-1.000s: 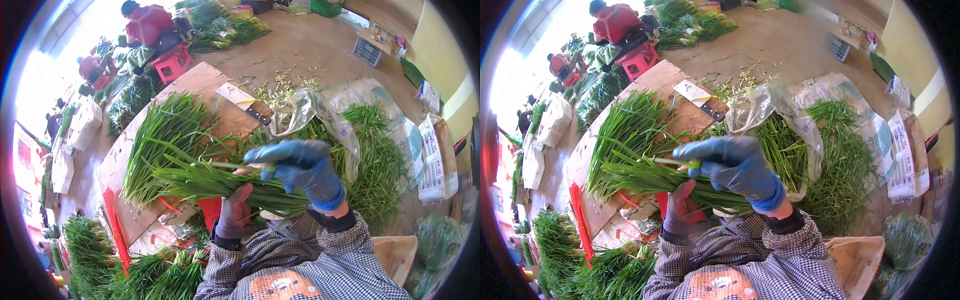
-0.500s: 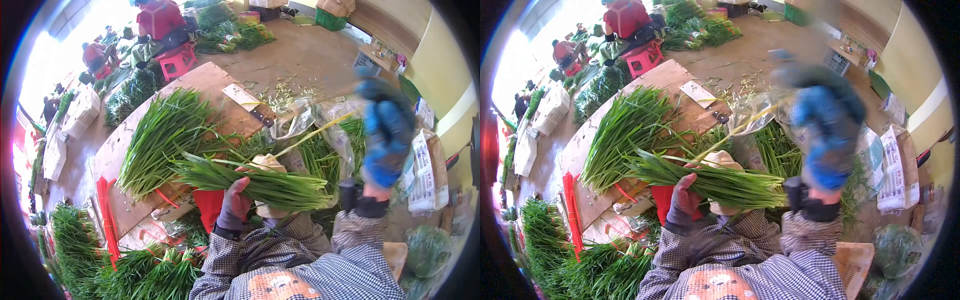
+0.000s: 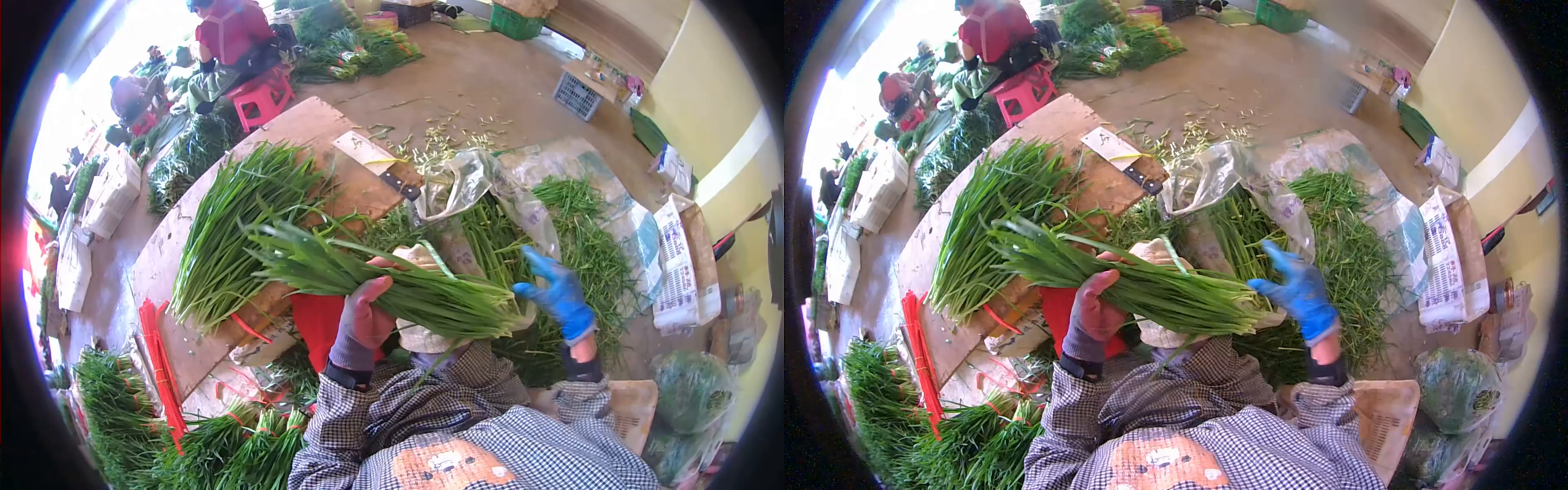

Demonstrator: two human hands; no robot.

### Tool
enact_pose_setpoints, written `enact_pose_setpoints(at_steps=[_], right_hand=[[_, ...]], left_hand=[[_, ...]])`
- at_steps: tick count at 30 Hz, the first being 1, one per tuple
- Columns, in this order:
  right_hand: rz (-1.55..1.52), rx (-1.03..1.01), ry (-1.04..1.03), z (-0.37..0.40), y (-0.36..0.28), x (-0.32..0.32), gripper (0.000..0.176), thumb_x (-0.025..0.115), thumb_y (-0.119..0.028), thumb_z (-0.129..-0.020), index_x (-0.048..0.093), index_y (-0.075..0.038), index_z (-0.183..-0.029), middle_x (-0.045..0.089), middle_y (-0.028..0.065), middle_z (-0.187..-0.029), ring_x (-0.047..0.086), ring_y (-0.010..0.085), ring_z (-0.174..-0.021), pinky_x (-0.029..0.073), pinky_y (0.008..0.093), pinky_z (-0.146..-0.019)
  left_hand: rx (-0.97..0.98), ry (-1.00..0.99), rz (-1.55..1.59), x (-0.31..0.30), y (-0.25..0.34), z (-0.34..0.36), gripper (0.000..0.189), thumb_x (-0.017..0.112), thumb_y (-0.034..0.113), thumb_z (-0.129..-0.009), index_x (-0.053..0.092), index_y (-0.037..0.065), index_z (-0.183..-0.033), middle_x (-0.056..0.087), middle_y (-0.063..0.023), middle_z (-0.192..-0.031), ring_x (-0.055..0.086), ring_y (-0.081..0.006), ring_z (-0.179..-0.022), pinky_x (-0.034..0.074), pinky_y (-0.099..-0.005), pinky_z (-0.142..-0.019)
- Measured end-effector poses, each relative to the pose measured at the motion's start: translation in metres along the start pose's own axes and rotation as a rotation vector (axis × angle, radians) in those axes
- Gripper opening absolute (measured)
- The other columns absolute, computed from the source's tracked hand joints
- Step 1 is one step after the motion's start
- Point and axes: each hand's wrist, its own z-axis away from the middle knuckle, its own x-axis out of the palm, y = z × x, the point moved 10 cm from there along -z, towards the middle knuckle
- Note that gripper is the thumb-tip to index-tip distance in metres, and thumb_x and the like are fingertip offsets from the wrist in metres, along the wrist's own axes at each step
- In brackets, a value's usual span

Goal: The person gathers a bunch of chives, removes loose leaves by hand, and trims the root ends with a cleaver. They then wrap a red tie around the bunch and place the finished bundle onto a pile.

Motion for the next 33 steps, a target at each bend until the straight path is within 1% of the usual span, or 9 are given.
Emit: enact_pose_setpoints(at_steps=[5,9,13,17,19,22,27,30,33], right_hand=[[-0.128,-0.118,-0.222,-0.036,-0.045,0.089,0.079,0.074,-0.053,-0.079,0.052,-0.006,-0.138,0.061,0.0198,-0.129,0.058,0.0318,-0.121,0.048,0.0369,-0.098],[-0.797,0.080,-0.308,-0.026,-0.021,0.133,0.040,0.073,-0.028,-0.088,0.067,-0.002,-0.119,0.071,0.0150,-0.112,0.067,0.0199,-0.101,0.052,0.0308,-0.089],[-1.035,0.160,-0.069,-0.024,-0.026,0.093,0.024,0.066,-0.014,-0.093,0.070,0.002,-0.110,0.073,0.0107,-0.106,0.068,0.0144,-0.092,0.054,0.0287,-0.084],[-1.160,0.211,0.168,-0.016,0.008,0.048,0.029,0.059,-0.023,-0.098,0.070,0.002,-0.109,0.072,0.0129,-0.106,0.069,0.0149,-0.087,0.056,0.0311,-0.082],[-1.175,0.297,0.247,-0.005,0.016,0.027,0.035,0.057,-0.030,-0.100,0.072,0.000,-0.105,0.072,0.0058,-0.086,0.065,0.0098,-0.070,0.053,0.0247,-0.067],[-0.852,0.308,0.404,0.021,0.055,-0.024,0.042,0.057,-0.041,-0.098,0.074,-0.003,-0.100,0.046,-0.0085,-0.056,0.037,0.0019,-0.051,0.026,0.0200,-0.048],[-0.643,0.436,0.633,0.105,0.169,-0.100,0.038,0.059,-0.038,-0.098,0.072,-0.004,-0.109,0.063,-0.0038,-0.073,0.045,0.0030,-0.058,0.033,0.0208,-0.052],[0.321,0.511,0.257,0.135,0.211,-0.095,0.062,0.076,-0.037,-0.081,0.058,-0.010,-0.134,0.069,0.0150,-0.114,0.066,0.0290,-0.100,0.049,0.0378,-0.093],[0.295,0.470,0.071,0.119,0.177,-0.069,0.067,0.079,-0.036,-0.077,0.057,-0.009,-0.135,0.063,0.0191,-0.126,0.059,0.0331,-0.118,0.045,0.0393,-0.102]], left_hand=[[0.068,-0.159,-0.066,0.010,0.001,-0.006,0.035,0.063,0.022,-0.090,0.058,0.001,-0.118,0.057,-0.0155,-0.121,0.056,-0.0309,-0.115,0.045,-0.0472,-0.101],[0.060,-0.063,-0.114,-0.011,0.004,-0.006,0.034,0.063,0.023,-0.091,0.060,0.004,-0.119,0.057,-0.0162,-0.122,0.056,-0.0308,-0.114,0.046,-0.0476,-0.100],[-0.001,0.030,-0.063,-0.013,0.002,-0.006,0.029,0.062,0.016,-0.088,0.062,0.005,-0.115,0.061,-0.0162,-0.116,0.058,-0.0306,-0.110,0.047,-0.0480,-0.098],[-0.047,0.097,0.043,-0.026,-0.004,-0.006,0.031,0.058,0.006,-0.082,0.063,0.005,-0.113,0.066,-0.0129,-0.107,0.059,-0.0304,-0.108,0.048,-0.0482,-0.098],[-0.030,0.123,0.051,-0.025,-0.001,-0.005,0.030,0.058,0.007,-0.081,0.061,0.005,-0.111,0.065,-0.0105,-0.103,0.059,-0.0294,-0.106,0.047,-0.0471,-0.098],[0.006,0.140,0.112,-0.051,-0.005,-0.009,0.025,0.057,0.008,-0.080,0.057,0.005,-0.105,0.061,-0.0085,-0.097,0.057,-0.0279,-0.100,0.046,-0.0444,-0.097],[0.043,0.283,0.050,-0.060,0.006,-0.002,0.020,0.056,0.006,-0.078,0.054,0.005,-0.097,0.057,-0.0062,-0.094,0.054,-0.0262,-0.096,0.044,-0.0410,-0.096],[0.018,0.191,0.060,-0.053,0.005,-0.010,0.021,0.056,0.006,-0.078,0.054,0.004,-0.099,0.057,-0.0073,-0.096,0.054,-0.0268,-0.099,0.044,-0.0419,-0.097],[0.031,0.208,0.021,-0.039,0.006,-0.014,0.024,0.056,0.007,-0.080,0.055,0.003,-0.104,0.058,-0.0087,-0.099,0.054,-0.0275,-0.103,0.043,-0.0439,-0.100]])
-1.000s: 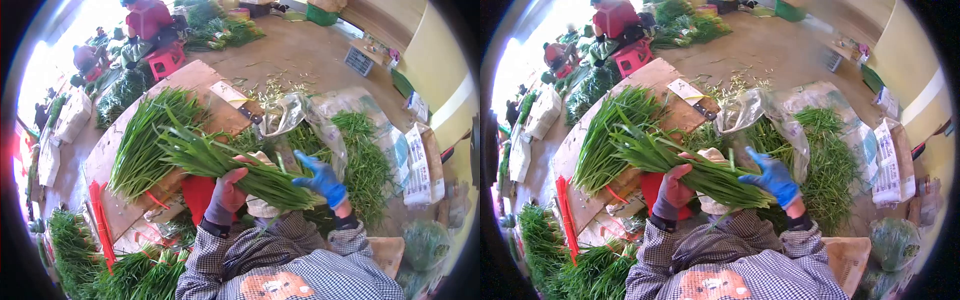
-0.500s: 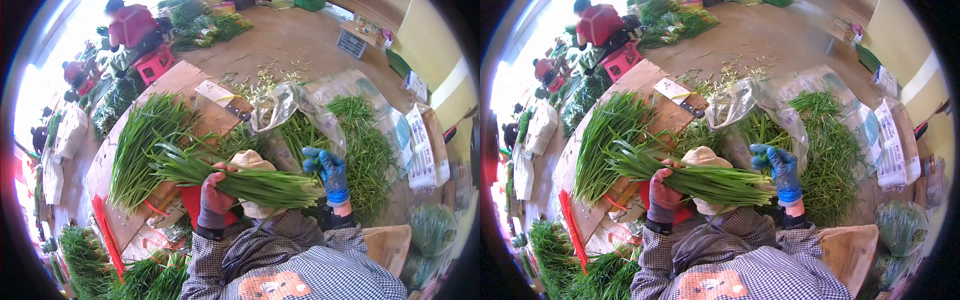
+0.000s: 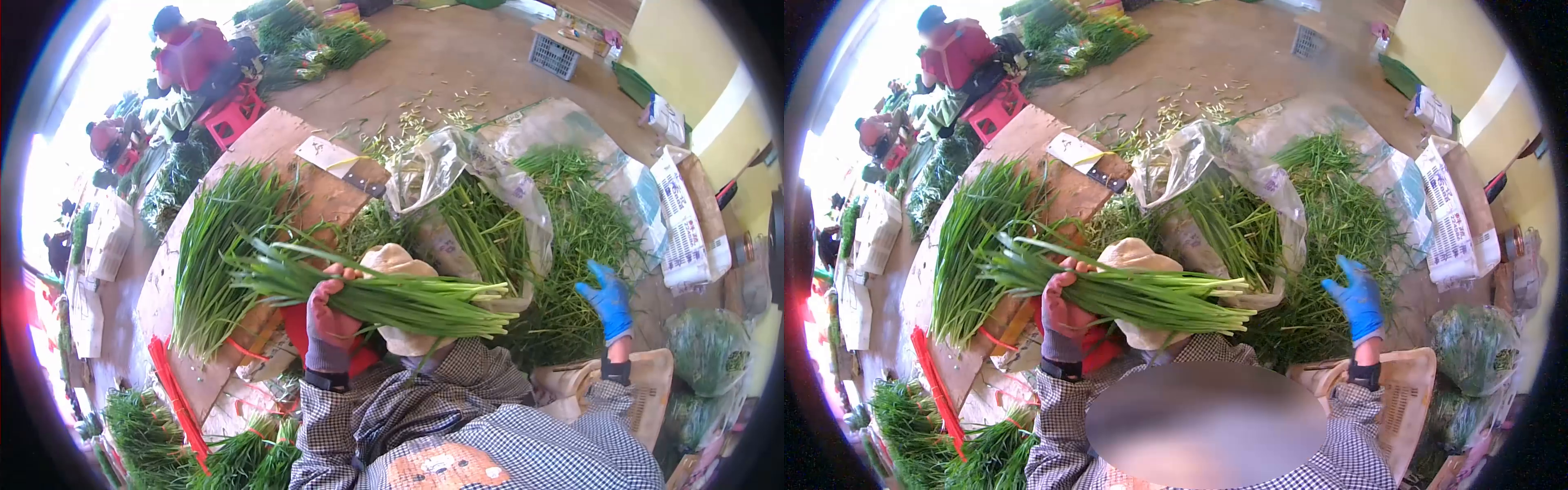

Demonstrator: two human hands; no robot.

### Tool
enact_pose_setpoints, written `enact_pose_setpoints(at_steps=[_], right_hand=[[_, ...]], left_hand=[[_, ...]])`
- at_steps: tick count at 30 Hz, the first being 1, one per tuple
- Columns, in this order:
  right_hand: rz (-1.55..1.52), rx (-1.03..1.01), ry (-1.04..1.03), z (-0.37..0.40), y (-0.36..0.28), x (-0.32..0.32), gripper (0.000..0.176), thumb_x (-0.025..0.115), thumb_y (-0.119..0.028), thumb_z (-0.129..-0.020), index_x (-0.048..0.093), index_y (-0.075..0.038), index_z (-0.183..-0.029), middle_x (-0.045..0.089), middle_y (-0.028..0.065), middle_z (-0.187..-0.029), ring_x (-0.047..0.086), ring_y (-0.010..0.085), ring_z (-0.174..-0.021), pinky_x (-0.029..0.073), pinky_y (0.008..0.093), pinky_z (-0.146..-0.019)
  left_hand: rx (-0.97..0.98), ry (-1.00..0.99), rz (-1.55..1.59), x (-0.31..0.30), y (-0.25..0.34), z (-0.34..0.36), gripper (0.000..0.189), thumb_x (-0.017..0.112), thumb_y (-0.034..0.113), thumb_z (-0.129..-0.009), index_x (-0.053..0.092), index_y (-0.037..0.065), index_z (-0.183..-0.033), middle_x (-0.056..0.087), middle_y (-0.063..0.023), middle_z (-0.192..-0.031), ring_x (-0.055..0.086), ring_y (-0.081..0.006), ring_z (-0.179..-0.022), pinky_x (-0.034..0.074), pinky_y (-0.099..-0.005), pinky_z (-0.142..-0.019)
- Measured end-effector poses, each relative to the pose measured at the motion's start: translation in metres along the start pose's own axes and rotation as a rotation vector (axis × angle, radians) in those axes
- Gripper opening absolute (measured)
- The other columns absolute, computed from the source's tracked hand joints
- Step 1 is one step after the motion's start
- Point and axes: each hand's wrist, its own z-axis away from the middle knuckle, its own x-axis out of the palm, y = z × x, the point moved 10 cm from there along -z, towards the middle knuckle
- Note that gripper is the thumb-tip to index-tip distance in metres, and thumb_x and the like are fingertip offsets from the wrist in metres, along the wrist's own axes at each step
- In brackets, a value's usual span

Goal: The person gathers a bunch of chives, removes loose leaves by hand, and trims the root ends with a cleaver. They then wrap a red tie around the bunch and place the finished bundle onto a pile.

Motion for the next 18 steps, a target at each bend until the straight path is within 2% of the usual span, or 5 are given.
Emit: enact_pose_setpoints(at_steps=[7,10,12,15,18], right_hand=[[-0.368,-0.771,-0.123,0.009,-0.301,0.027,0.110,0.083,-0.052,-0.066,0.032,-0.004,-0.150,0.052,0.0223,-0.138,0.055,0.0362,-0.122,0.045,0.0397,-0.103],[-0.444,-0.669,-0.174,-0.004,-0.340,0.045,0.115,0.085,-0.050,-0.064,0.027,-0.005,-0.152,0.057,0.0233,-0.128,0.060,0.0376,-0.113,0.050,0.0408,-0.094],[-0.469,-0.661,-0.111,-0.022,-0.329,0.058,0.098,0.086,-0.041,-0.066,0.039,-0.007,-0.146,0.064,0.0211,-0.112,0.065,0.0367,-0.099,0.053,0.0405,-0.084],[-0.770,-0.499,-0.067,-0.039,-0.309,0.041,0.046,0.079,-0.020,-0.075,0.064,-0.008,-0.116,0.071,0.0078,-0.095,0.069,0.0201,-0.083,0.055,0.0322,-0.075],[-0.952,-0.368,-0.025,-0.061,-0.265,0.031,0.037,0.077,-0.015,-0.077,0.065,-0.006,-0.111,0.071,0.0035,-0.096,0.067,0.0147,-0.084,0.055,0.0312,-0.074]], left_hand=[[-0.140,-0.162,-0.058,0.074,-0.024,-0.018,0.030,0.057,0.004,-0.084,0.061,0.001,-0.114,0.062,-0.0116,-0.106,0.058,-0.0295,-0.106,0.047,-0.0464,-0.096],[-0.202,-0.210,-0.117,0.107,-0.041,-0.022,0.028,0.057,0.004,-0.085,0.062,0.002,-0.113,0.062,-0.0102,-0.107,0.059,-0.0271,-0.106,0.047,-0.0442,-0.096],[-0.146,-0.203,-0.190,0.135,-0.044,-0.023,0.029,0.058,0.006,-0.086,0.061,0.002,-0.116,0.062,-0.0094,-0.108,0.059,-0.0260,-0.106,0.047,-0.0431,-0.096],[-0.052,-0.280,-0.277,0.184,-0.045,-0.012,0.034,0.061,0.008,-0.089,0.057,0.003,-0.122,0.062,-0.0081,-0.113,0.058,-0.0245,-0.107,0.047,-0.0410,-0.096],[-0.094,-0.396,-0.331,0.198,-0.056,-0.006,0.053,0.067,0.013,-0.091,0.046,0.004,-0.138,0.057,-0.0086,-0.129,0.054,-0.0230,-0.119,0.044,-0.0380,-0.101]])
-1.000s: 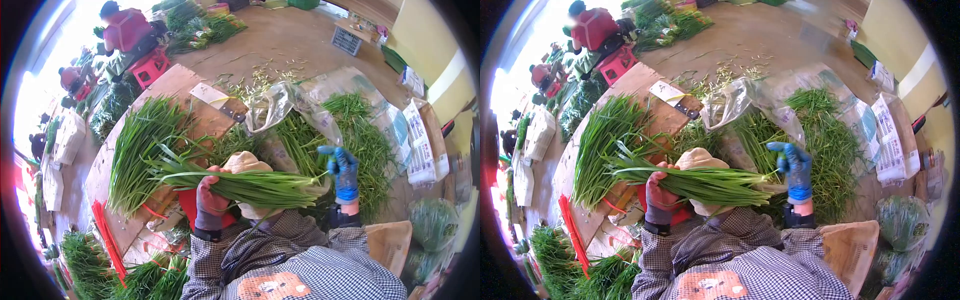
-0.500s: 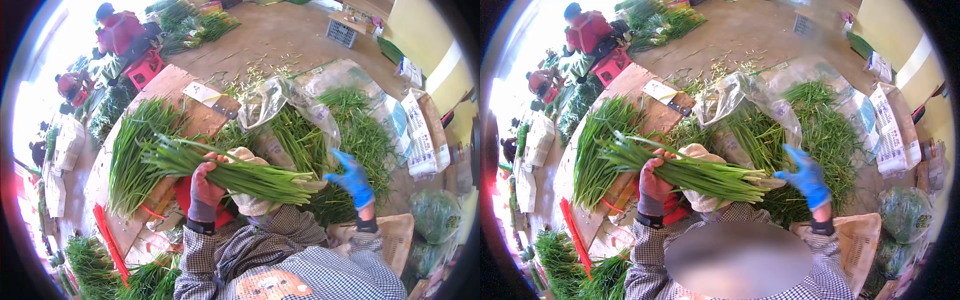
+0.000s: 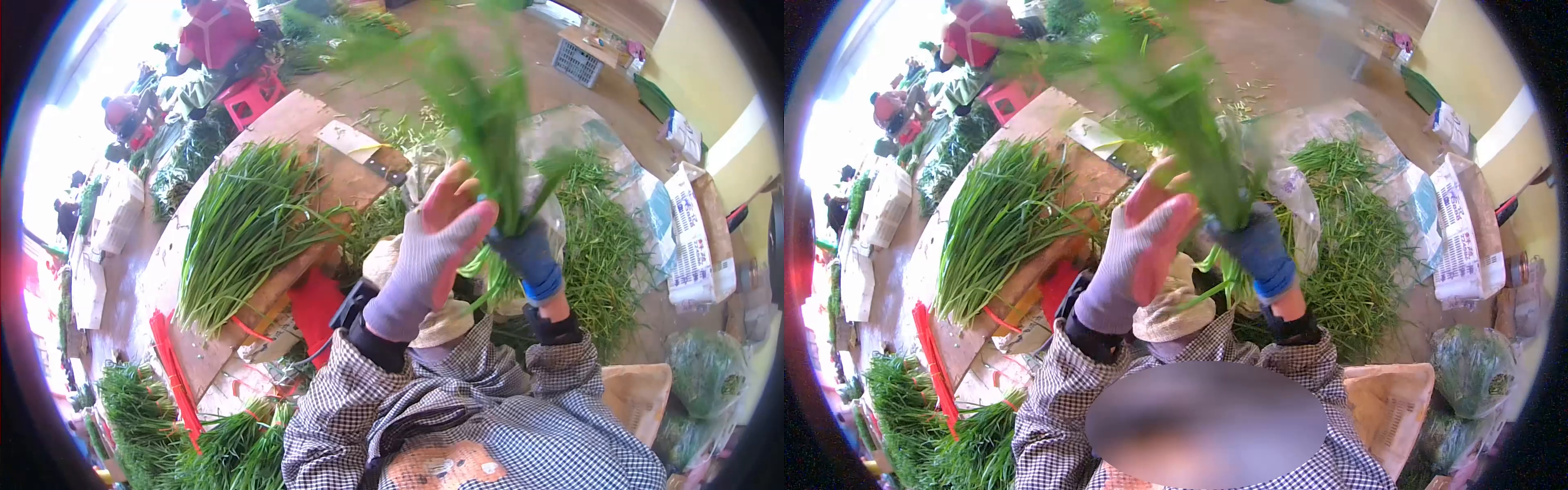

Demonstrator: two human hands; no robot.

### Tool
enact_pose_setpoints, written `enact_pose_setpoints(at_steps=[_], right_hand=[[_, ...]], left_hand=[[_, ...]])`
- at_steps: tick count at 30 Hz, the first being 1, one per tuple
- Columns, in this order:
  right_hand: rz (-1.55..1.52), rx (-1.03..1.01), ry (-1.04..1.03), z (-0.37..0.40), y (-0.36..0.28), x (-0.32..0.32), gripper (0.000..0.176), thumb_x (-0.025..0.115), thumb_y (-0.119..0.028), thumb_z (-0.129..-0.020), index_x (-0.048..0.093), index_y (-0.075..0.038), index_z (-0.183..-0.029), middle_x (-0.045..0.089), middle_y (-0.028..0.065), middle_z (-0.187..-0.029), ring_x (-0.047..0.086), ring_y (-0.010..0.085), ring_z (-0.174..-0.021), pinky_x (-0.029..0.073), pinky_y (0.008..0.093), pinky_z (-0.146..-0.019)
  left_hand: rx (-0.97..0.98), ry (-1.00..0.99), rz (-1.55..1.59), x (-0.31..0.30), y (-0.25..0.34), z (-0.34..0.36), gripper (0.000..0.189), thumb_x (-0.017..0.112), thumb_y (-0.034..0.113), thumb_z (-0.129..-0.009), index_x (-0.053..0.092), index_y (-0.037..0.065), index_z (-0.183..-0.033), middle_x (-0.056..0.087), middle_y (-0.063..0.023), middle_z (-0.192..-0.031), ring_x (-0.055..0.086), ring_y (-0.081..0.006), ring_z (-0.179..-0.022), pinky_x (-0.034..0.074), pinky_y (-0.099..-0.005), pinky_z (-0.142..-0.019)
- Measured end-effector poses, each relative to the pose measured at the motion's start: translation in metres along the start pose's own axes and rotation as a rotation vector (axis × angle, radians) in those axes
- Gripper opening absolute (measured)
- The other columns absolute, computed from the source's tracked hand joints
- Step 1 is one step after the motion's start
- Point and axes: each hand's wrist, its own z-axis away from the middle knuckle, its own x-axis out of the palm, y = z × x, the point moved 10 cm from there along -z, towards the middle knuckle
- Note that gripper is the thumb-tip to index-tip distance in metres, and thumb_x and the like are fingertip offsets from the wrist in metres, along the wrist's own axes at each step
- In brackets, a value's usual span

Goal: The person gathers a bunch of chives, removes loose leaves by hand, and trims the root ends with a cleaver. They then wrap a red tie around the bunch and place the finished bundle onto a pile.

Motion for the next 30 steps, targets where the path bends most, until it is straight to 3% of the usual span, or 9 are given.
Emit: enact_pose_setpoints(at_steps=[3,7,9,14,17,19,24,26,30], right_hand=[[-0.172,0.042,0.166,-0.008,0.007,-0.060,0.032,0.076,-0.013,-0.079,0.067,-0.004,-0.108,0.070,0.0054,-0.096,0.066,0.0129,-0.079,0.055,0.0282,-0.068],[-0.359,0.007,0.365,0.003,-0.032,-0.118,0.033,0.074,-0.014,-0.080,0.066,-0.001,-0.109,0.069,0.0076,-0.097,0.063,0.0105,-0.070,0.053,0.0236,-0.061],[-0.396,0.019,0.421,0.012,-0.037,-0.136,0.035,0.074,-0.013,-0.080,0.065,0.000,-0.111,0.070,0.0088,-0.100,0.062,0.0100,-0.069,0.053,0.0234,-0.060],[-0.471,-0.035,0.461,0.022,-0.039,-0.160,0.044,0.070,-0.014,-0.082,0.058,0.001,-0.121,0.068,0.0135,-0.116,0.061,0.0079,-0.068,0.053,0.0223,-0.060],[-0.455,-0.011,0.475,0.025,-0.041,-0.158,0.046,0.070,-0.016,-0.082,0.060,0.003,-0.122,0.069,0.0090,-0.098,0.061,0.0084,-0.065,0.053,0.0226,-0.060],[-0.444,0.016,0.466,0.022,-0.045,-0.152,0.048,0.070,-0.018,-0.082,0.062,0.005,-0.123,0.063,0.0029,-0.078,0.060,0.0087,-0.062,0.052,0.0225,-0.059],[-0.463,0.070,0.376,0.016,-0.025,-0.145,0.050,0.070,-0.017,-0.082,0.059,0.006,-0.125,0.065,0.0048,-0.082,0.060,0.0084,-0.063,0.052,0.0221,-0.058],[-0.566,0.008,0.430,0.019,-0.028,-0.148,0.052,0.069,-0.015,-0.083,0.055,0.007,-0.128,0.065,0.0073,-0.087,0.059,0.0078,-0.064,0.051,0.0213,-0.058],[-0.633,0.004,0.399,0.021,-0.031,-0.145,0.055,0.069,-0.014,-0.083,0.051,0.008,-0.130,0.067,0.0142,-0.108,0.061,0.0082,-0.066,0.053,0.0216,-0.060]], left_hand=[[0.059,0.056,-0.404,-0.020,-0.017,0.021,0.071,0.067,0.017,-0.092,0.030,0.000,-0.149,0.034,-0.0149,-0.154,0.030,-0.0200,-0.143,0.029,-0.0351,-0.114],[0.063,0.080,-0.603,-0.057,-0.060,0.043,0.073,0.069,0.019,-0.089,0.032,-0.002,-0.148,0.039,-0.0177,-0.150,0.036,-0.0247,-0.140,0.029,-0.0376,-0.114],[0.195,0.052,-1.093,-0.049,-0.052,0.049,0.077,0.074,0.025,-0.085,0.035,-0.001,-0.147,0.040,-0.0180,-0.149,0.034,-0.0278,-0.141,0.028,-0.0418,-0.115],[0.349,0.017,-1.277,-0.017,-0.031,0.047,0.084,0.076,0.030,-0.080,0.036,-0.001,-0.146,0.037,-0.0256,-0.148,0.033,-0.0379,-0.140,0.026,-0.0442,-0.115],[0.416,-0.009,-1.314,0.007,-0.018,0.044,0.079,0.077,0.025,-0.079,0.039,-0.001,-0.144,0.041,-0.0241,-0.144,0.037,-0.0377,-0.136,0.030,-0.0452,-0.113],[0.655,-0.068,-1.516,0.039,-0.007,0.051,0.074,0.077,0.019,-0.076,0.044,0.000,-0.140,0.045,-0.0223,-0.138,0.042,-0.0373,-0.130,0.035,-0.0459,-0.107],[0.709,-0.270,-1.246,0.079,-0.031,0.073,0.050,0.068,0.007,-0.079,0.053,0.004,-0.127,0.056,-0.0152,-0.118,0.055,-0.0334,-0.106,0.047,-0.0438,-0.091],[0.471,-0.230,-1.356,0.041,-0.071,0.059,0.041,0.067,0.009,-0.081,0.056,0.007,-0.120,0.057,-0.0156,-0.115,0.056,-0.0356,-0.103,0.048,-0.0445,-0.087],[0.483,-0.106,-1.608,0.022,-0.084,0.055,0.036,0.067,0.017,-0.081,0.058,0.007,-0.114,0.059,-0.0136,-0.098,0.056,-0.0340,-0.091,0.048,-0.0442,-0.079]])
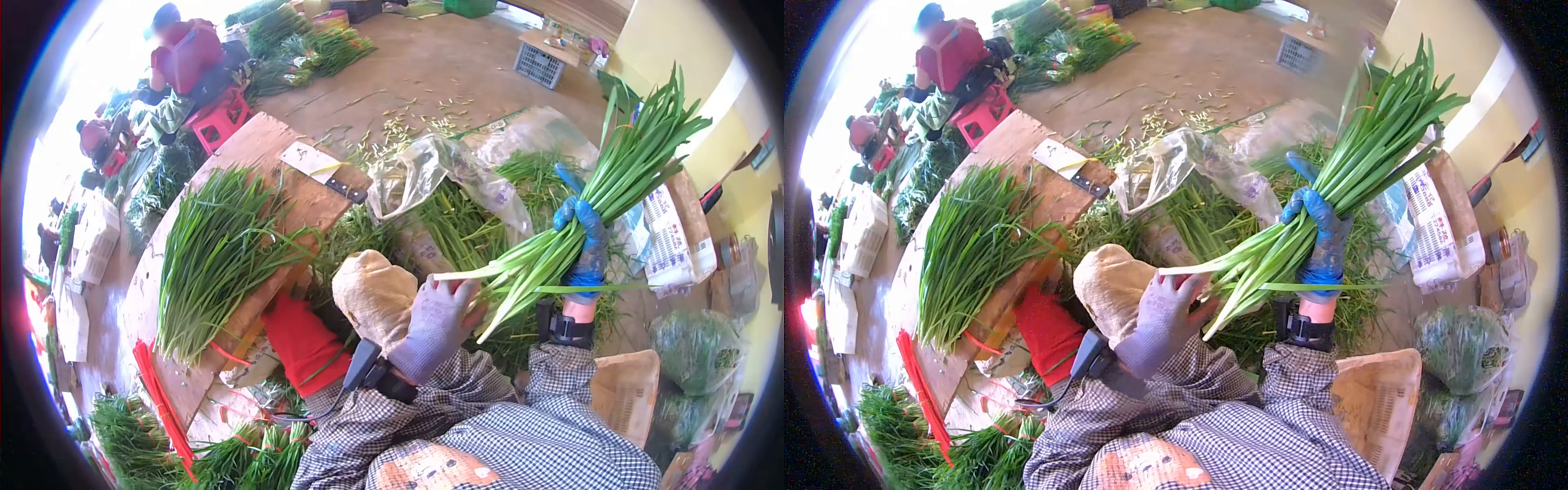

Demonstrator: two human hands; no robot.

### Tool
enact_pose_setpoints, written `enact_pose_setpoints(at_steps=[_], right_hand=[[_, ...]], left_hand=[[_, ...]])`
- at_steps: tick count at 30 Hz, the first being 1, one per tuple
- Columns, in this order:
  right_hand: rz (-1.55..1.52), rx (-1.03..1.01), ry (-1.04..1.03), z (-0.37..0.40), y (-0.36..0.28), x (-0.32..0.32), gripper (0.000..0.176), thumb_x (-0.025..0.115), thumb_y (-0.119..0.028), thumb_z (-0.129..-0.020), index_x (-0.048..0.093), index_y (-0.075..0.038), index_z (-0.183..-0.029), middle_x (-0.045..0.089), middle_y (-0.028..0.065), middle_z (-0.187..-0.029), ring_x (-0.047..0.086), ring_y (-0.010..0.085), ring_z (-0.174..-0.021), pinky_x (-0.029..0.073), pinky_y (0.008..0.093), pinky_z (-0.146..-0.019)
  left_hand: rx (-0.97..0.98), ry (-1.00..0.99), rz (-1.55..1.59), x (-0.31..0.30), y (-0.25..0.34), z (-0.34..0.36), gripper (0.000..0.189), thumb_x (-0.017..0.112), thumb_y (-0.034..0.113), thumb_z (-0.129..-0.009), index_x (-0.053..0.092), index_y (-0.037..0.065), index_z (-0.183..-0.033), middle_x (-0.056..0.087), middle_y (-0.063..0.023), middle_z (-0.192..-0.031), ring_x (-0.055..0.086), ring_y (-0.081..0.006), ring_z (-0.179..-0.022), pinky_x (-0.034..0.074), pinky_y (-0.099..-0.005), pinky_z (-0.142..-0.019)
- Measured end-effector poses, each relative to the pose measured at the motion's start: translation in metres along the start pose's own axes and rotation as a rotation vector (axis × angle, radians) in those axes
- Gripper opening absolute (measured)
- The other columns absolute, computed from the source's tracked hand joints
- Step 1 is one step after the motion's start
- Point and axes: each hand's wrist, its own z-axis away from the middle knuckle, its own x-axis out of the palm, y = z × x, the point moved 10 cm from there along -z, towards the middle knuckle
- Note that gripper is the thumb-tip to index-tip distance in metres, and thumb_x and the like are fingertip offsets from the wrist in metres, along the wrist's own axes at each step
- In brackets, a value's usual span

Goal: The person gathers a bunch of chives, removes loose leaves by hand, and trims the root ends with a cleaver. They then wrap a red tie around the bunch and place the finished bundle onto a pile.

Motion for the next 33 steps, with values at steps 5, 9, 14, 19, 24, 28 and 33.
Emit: enact_pose_setpoints(at_steps=[5,9,14,19,24,28,33], right_hand=[[0.022,-0.067,-0.001,-0.001,0.002,-0.003,0.055,0.069,-0.018,-0.083,0.053,0.008,-0.130,0.066,0.0159,-0.114,0.057,0.0073,-0.063,0.051,0.0206,-0.059],[0.027,-0.015,0.026,0.003,-0.003,-0.011,0.057,0.070,-0.021,-0.085,0.052,0.005,-0.133,0.064,0.0028,-0.090,0.056,0.0057,-0.067,0.048,0.0187,-0.061],[0.035,-0.069,0.133,0.008,-0.025,-0.026,0.057,0.067,-0.021,-0.088,0.050,0.006,-0.135,0.056,-0.0025,-0.079,0.055,0.0056,-0.071,0.045,0.0174,-0.066],[0.156,-0.228,0.199,0.001,-0.066,-0.072,0.051,0.067,-0.020,-0.089,0.054,0.008,-0.131,0.058,-0.0007,-0.081,0.054,0.0076,-0.070,0.046,0.0207,-0.064],[0.162,-0.278,0.345,0.010,-0.086,-0.105,0.054,0.068,-0.022,-0.089,0.054,0.009,-0.131,0.058,0.0006,-0.081,0.055,0.0087,-0.069,0.047,0.0212,-0.063],[0.144,-0.228,0.277,0.008,-0.075,-0.105,0.055,0.068,-0.022,-0.089,0.053,0.009,-0.131,0.058,0.0006,-0.080,0.055,0.0090,-0.067,0.047,0.0216,-0.062],[0.066,-0.136,0.199,0.005,-0.047,-0.083,0.060,0.066,-0.024,-0.090,0.048,0.008,-0.136,0.058,-0.0006,-0.080,0.055,0.0079,-0.068,0.047,0.0204,-0.063]], left_hand=[[-0.039,-0.272,-0.051,0.039,-0.012,-0.010,0.029,0.067,0.022,-0.084,0.059,0.007,-0.108,0.062,-0.0156,-0.101,0.058,-0.0366,-0.095,0.049,-0.0474,-0.080],[0.011,-0.070,0.101,0.018,-0.007,-0.003,0.022,0.066,0.018,-0.085,0.060,0.007,-0.104,0.064,-0.0151,-0.099,0.061,-0.0365,-0.093,0.049,-0.0473,-0.075],[-0.220,-0.088,0.058,0.011,-0.056,0.015,0.012,0.061,0.015,-0.087,0.060,0.007,-0.096,0.066,-0.0141,-0.088,0.064,-0.0343,-0.088,0.049,-0.0472,-0.072],[-0.293,-0.406,-0.259,0.042,-0.104,0.026,0.013,0.057,0.019,-0.088,0.055,0.007,-0.088,0.064,-0.0142,-0.078,0.064,-0.0342,-0.081,0.051,-0.0467,-0.069],[-0.303,-0.518,-0.346,0.033,-0.098,0.002,0.045,0.062,0.022,-0.086,0.053,0.003,-0.126,0.059,-0.0218,-0.113,0.060,-0.0378,-0.105,0.052,-0.0477,-0.079],[-0.117,-0.307,-0.059,0.017,-0.069,-0.024,0.062,0.069,0.025,-0.085,0.045,0.003,-0.138,0.053,-0.0243,-0.126,0.054,-0.0408,-0.114,0.047,-0.0454,-0.094],[-0.441,-0.100,0.888,0.035,-0.060,-0.042,0.035,0.063,0.015,-0.095,0.056,0.001,-0.126,0.063,-0.0050,-0.112,0.058,-0.0110,-0.102,0.048,-0.0253,-0.088]])
